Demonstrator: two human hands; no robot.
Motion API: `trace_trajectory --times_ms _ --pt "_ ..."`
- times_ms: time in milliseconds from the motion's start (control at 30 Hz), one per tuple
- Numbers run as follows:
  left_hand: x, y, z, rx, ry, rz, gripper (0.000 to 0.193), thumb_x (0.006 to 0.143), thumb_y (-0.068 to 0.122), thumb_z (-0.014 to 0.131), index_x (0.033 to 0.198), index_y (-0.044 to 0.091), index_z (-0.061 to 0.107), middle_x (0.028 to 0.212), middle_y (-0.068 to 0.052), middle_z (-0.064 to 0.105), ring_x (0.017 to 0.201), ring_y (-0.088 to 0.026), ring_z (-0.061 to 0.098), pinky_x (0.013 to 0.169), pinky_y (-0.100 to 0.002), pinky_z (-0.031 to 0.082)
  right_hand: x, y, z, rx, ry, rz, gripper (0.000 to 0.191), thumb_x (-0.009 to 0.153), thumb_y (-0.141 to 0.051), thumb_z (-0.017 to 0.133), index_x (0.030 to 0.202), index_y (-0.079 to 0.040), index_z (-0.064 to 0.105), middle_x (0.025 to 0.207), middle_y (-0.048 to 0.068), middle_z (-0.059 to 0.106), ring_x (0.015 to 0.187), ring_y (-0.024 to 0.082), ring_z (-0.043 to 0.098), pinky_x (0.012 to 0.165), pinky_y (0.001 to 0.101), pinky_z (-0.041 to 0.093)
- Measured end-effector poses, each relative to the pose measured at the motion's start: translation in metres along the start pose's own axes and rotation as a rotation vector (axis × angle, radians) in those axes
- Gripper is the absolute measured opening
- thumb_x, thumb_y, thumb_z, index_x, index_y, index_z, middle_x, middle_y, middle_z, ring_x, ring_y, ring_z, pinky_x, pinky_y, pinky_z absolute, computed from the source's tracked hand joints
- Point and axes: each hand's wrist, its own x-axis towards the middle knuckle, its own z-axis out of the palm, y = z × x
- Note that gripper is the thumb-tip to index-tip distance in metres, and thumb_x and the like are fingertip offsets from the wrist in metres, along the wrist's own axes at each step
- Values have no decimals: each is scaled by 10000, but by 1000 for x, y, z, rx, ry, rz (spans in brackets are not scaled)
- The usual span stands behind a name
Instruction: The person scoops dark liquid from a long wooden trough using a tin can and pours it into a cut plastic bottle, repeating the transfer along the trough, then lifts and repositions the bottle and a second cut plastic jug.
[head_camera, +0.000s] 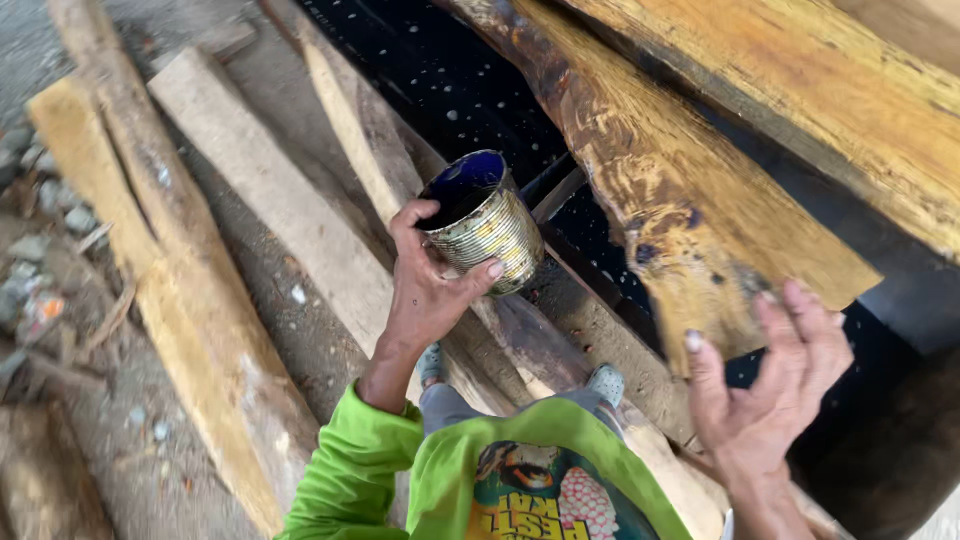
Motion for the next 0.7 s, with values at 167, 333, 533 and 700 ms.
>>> trace_trajectory --times_ms 167,333,533,700 --pt "41 -58 -42 77 -176 -273 794 832 393 834 1331 94 293 1136 -207 568 1058 -302 678 859 -427 650 -6 6 7 -223 56 52 548 1088 -329 666 1448 65 542 1439 246 518 1381 391 469 1180 541 416" --pt "83 -118 -43 251 -123 -16 490 980 383 721 1182 1 490 1181 -209 583 1004 -313 692 800 -405 636 -15 5 13 -260 54 181 495 1159 -382 652 1406 32 545 1429 233 550 1382 357 508 1179 509 450" --pt "149 -204 -34 460 -131 -250 467 1010 406 660 1273 36 548 1063 -215 698 885 -342 703 800 -449 558 -19 -11 13 -204 126 190 423 1187 -336 631 1392 23 544 1384 227 552 1329 351 512 1138 491 448" --pt "196 -274 19 -27 14 -775 558 980 447 643 1297 16 486 998 -164 690 740 -267 719 666 -381 639 -41 -14 13 -220 168 265 385 1146 -311 581 1326 26 538 1284 205 571 1247 328 516 1080 437 443"
